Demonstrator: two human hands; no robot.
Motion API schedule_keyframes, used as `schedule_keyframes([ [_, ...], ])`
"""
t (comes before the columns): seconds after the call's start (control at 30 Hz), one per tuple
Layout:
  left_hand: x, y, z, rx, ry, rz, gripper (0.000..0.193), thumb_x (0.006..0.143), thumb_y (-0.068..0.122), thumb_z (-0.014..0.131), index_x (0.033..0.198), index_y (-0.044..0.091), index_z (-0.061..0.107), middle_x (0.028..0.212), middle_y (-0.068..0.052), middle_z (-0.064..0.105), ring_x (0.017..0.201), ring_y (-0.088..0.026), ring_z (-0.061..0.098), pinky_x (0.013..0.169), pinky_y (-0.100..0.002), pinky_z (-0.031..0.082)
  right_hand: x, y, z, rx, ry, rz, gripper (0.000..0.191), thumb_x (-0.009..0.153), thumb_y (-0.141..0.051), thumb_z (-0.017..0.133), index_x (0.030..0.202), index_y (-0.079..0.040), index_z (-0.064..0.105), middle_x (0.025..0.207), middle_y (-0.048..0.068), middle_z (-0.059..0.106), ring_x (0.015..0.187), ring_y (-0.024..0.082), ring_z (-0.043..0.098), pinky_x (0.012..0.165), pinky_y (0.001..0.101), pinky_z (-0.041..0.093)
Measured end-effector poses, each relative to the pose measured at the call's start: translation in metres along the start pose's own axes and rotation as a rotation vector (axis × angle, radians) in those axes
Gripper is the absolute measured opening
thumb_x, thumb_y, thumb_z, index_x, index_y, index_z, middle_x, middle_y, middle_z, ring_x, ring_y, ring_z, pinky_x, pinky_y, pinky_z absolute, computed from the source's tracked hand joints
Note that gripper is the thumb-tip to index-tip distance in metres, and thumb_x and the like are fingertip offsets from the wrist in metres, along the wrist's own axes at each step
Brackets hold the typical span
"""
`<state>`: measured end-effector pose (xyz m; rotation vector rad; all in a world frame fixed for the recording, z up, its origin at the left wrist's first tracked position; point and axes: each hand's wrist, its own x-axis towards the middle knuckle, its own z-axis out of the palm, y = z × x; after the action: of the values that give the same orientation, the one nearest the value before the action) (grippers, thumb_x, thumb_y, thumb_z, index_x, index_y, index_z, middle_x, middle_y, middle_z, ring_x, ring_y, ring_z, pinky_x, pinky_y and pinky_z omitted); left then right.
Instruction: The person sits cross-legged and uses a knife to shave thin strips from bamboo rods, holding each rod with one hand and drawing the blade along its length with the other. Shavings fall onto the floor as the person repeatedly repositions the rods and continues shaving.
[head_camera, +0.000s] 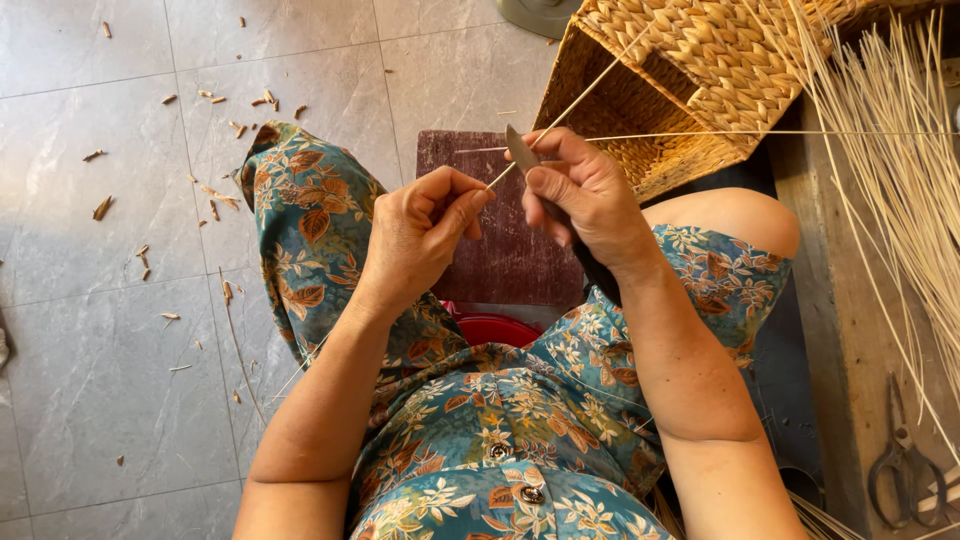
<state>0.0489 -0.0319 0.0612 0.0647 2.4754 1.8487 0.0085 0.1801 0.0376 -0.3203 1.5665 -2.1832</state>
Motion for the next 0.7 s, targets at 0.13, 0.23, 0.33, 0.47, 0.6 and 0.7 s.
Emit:
schedule_keyframes([
  [0.13, -0.001, 0.003, -0.003, 0.016, -0.026, 0.004, 0.012, 0.100, 0.016, 0.069, 0.097, 0.006, 0.073, 0.066, 0.003, 0.066, 0.059, 0.001, 0.052, 0.051, -0.021, 0.041, -0.002, -0.002, -0.005, -0.021, 0.005, -0.021, 0.022, 0.107, -0.020, 0.061, 0.123, -0.005, 0.062, 0.073, 0.003, 0.066, 0.047, 0.004, 0.047, 0.041, 0.0173, 0.037],
  [0.23, -0.002, 0.004, -0.004, 0.027, -0.035, 0.000, 0.012, 0.100, 0.016, 0.069, 0.095, 0.005, 0.074, 0.065, 0.003, 0.065, 0.058, 0.000, 0.050, 0.051, -0.021, 0.040, -0.005, -0.002, -0.013, -0.002, 0.033, -0.057, 0.019, 0.109, -0.020, 0.061, 0.120, -0.005, 0.065, 0.073, 0.002, 0.064, 0.049, 0.004, 0.046, 0.042, 0.0172, 0.036],
  [0.33, -0.007, 0.004, -0.008, 0.045, -0.045, -0.009, 0.012, 0.099, 0.016, 0.069, 0.094, 0.006, 0.074, 0.064, 0.004, 0.065, 0.058, 0.000, 0.050, 0.050, -0.021, 0.040, -0.004, -0.009, -0.034, 0.029, 0.080, -0.135, 0.019, 0.111, -0.021, 0.061, 0.120, -0.006, 0.067, 0.074, 0.001, 0.063, 0.051, 0.004, 0.047, 0.043, 0.0178, 0.036],
  [0.47, -0.012, 0.005, -0.014, 0.036, -0.055, -0.027, 0.012, 0.099, 0.016, 0.069, 0.095, 0.007, 0.075, 0.064, 0.004, 0.065, 0.056, 0.001, 0.049, 0.049, -0.021, 0.039, -0.009, -0.022, -0.052, 0.036, 0.189, -0.250, 0.021, 0.112, -0.021, 0.062, 0.125, -0.005, 0.067, 0.074, 0.003, 0.063, 0.048, 0.005, 0.047, 0.044, 0.0199, 0.036],
  [0.6, -0.010, 0.005, -0.010, 0.041, -0.036, -0.028, 0.013, 0.100, 0.017, 0.069, 0.095, 0.006, 0.074, 0.065, 0.004, 0.065, 0.057, 0.001, 0.048, 0.049, -0.021, 0.038, -0.014, -0.027, -0.040, -0.015, 0.183, -0.250, 0.030, 0.108, -0.023, 0.062, 0.135, -0.010, 0.064, 0.075, -0.001, 0.063, 0.050, 0.005, 0.049, 0.043, 0.0179, 0.038],
  [0.7, -0.001, 0.004, 0.002, -0.016, -0.039, -0.006, 0.012, 0.100, 0.018, 0.068, 0.100, 0.007, 0.074, 0.067, 0.004, 0.066, 0.058, 0.001, 0.047, 0.049, -0.021, 0.037, -0.010, -0.012, -0.009, -0.134, 0.013, -0.083, 0.029, 0.105, -0.025, 0.060, 0.129, -0.008, 0.063, 0.073, 0.001, 0.068, 0.047, 0.003, 0.050, 0.039, 0.0162, 0.038],
])
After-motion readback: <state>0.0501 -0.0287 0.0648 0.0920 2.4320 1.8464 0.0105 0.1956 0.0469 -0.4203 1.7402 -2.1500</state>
